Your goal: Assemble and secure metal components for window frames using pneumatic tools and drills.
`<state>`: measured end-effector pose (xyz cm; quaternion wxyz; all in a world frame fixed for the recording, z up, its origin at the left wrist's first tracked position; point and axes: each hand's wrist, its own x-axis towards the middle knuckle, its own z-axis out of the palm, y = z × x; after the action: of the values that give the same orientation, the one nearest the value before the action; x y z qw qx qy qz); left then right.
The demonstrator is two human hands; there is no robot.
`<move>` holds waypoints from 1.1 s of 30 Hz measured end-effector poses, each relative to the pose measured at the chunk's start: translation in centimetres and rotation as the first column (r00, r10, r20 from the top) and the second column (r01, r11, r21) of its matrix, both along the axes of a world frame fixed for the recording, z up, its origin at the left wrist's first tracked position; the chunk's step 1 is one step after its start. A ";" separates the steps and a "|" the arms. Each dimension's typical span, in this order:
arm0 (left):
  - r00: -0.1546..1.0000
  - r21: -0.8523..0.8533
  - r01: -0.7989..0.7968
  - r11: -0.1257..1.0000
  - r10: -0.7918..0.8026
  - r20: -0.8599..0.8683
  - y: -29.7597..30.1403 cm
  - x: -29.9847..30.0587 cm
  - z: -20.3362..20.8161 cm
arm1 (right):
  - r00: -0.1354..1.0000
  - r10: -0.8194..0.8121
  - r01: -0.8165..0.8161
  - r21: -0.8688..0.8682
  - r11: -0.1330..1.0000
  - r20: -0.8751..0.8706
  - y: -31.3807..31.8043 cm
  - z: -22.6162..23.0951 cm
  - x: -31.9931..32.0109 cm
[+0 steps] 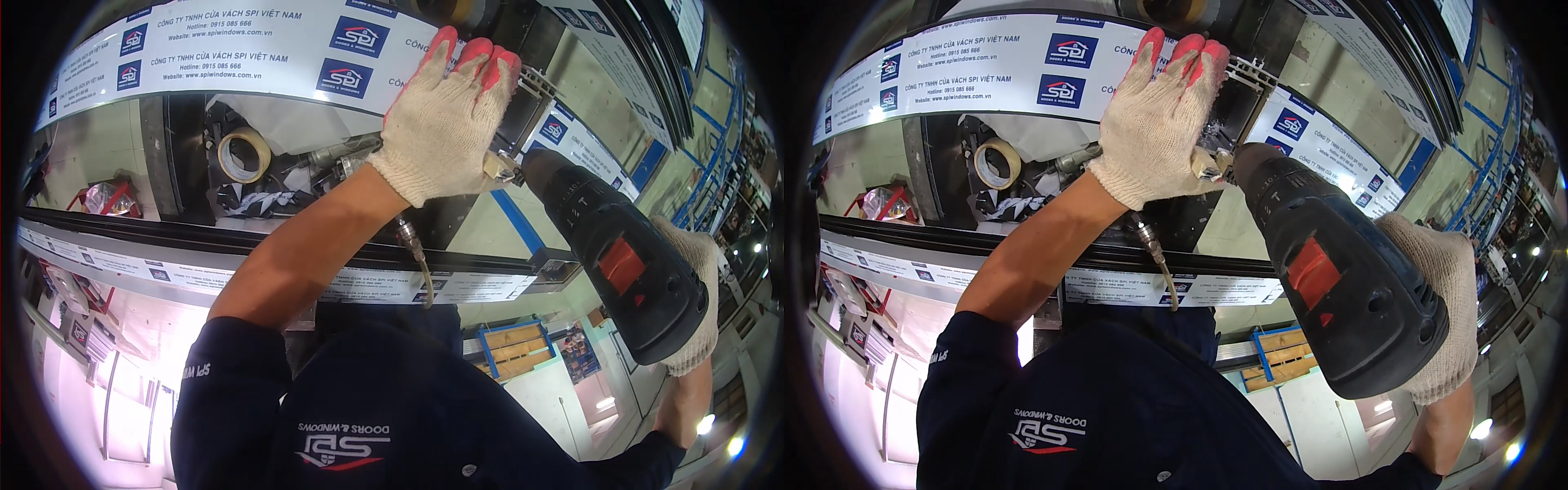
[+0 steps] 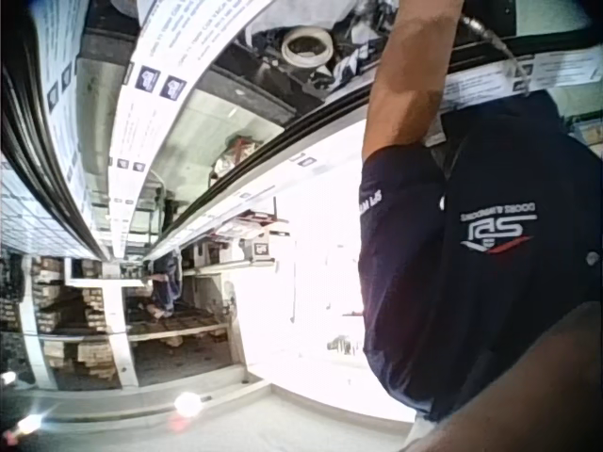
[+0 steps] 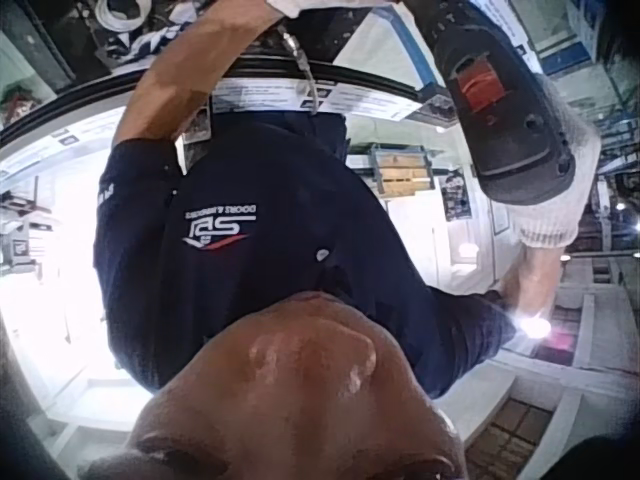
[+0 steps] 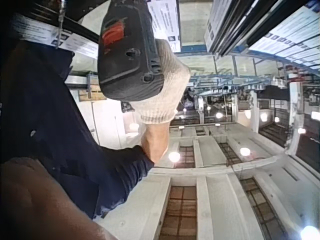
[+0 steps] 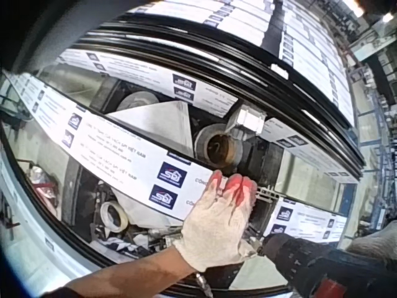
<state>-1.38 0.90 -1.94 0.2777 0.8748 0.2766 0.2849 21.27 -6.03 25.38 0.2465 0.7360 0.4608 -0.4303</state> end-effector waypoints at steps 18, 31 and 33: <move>1.000 -0.041 -0.004 0.999 0.004 -0.001 -0.1 0.1 0.1 | 0.923 -0.384 0.384 0.008 0.923 -0.006 1.2 0.8 -2.0; 0.999 -0.085 0.029 0.996 -0.031 -0.018 -0.3 0.0 0.1 | 0.974 -0.068 0.115 0.211 0.971 -0.217 0.7 0.4 -2.4; 0.999 -0.075 0.019 0.997 -0.022 -0.047 -0.3 -0.6 0.1 | 0.978 -0.027 0.078 0.241 0.967 -0.207 0.8 0.2 -2.5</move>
<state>-1.98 0.58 -1.84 0.3062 0.8732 0.2845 0.2508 18.74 -5.23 25.55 0.0932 0.7253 0.5140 -0.4484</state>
